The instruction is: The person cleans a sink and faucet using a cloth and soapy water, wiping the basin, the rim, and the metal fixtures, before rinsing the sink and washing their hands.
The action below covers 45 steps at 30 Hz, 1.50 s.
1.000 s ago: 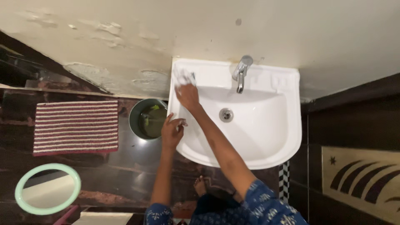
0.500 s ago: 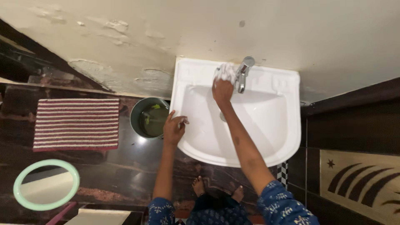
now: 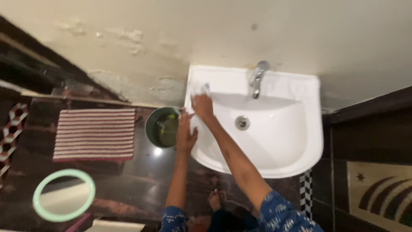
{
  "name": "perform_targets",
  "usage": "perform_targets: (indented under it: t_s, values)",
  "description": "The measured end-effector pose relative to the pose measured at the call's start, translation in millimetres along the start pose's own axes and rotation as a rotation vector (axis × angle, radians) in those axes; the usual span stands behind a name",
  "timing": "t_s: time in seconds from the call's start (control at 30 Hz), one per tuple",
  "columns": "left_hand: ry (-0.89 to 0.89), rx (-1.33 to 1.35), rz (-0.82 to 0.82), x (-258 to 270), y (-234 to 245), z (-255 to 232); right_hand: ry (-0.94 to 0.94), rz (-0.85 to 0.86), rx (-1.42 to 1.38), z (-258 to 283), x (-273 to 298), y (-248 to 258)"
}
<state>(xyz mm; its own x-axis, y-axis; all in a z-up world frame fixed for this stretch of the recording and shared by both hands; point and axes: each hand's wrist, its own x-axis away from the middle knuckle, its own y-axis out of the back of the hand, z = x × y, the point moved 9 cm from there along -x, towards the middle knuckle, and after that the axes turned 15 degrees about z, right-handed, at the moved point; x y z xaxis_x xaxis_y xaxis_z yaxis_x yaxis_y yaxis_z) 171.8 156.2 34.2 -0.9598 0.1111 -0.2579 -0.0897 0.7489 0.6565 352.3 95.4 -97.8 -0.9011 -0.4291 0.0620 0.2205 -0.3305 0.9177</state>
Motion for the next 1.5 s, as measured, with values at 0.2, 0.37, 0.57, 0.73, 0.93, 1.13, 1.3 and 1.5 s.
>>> perform_targets:
  t_s: [0.2, 0.37, 0.57, 0.73, 0.93, 1.13, 1.3, 1.5]
  values:
    - [0.054, -0.082, -0.032, 7, -8, 1, -0.057, 0.037, -0.336, -51, 114, 36]
    - [0.146, -0.084, -0.094, 25, -9, 1, -0.484, -0.295, -1.392, -177, 218, 58]
    - [0.181, -0.078, -0.115, 30, -5, -6, -0.614, -0.632, -0.9, -233, 215, 163]
    - [0.246, -0.066, -0.086, 26, -3, -3, -0.417, -0.551, -0.568, -185, 143, 189]
    - [0.305, -0.063, -0.059, 24, 1, -2, -0.677, -0.502, -0.252, -163, 126, 176]
    - [0.292, 0.057, -0.107, 31, 8, -3, -0.809, -0.194, -0.345, -193, 104, 167]
    - [0.33, 0.063, -0.109, 26, 9, 3, -0.742, -0.196, -0.317, -179, 102, 180]
    - [0.377, 0.068, -0.106, 28, 11, 1, -0.687, -0.367, -0.335, -149, 117, 179]
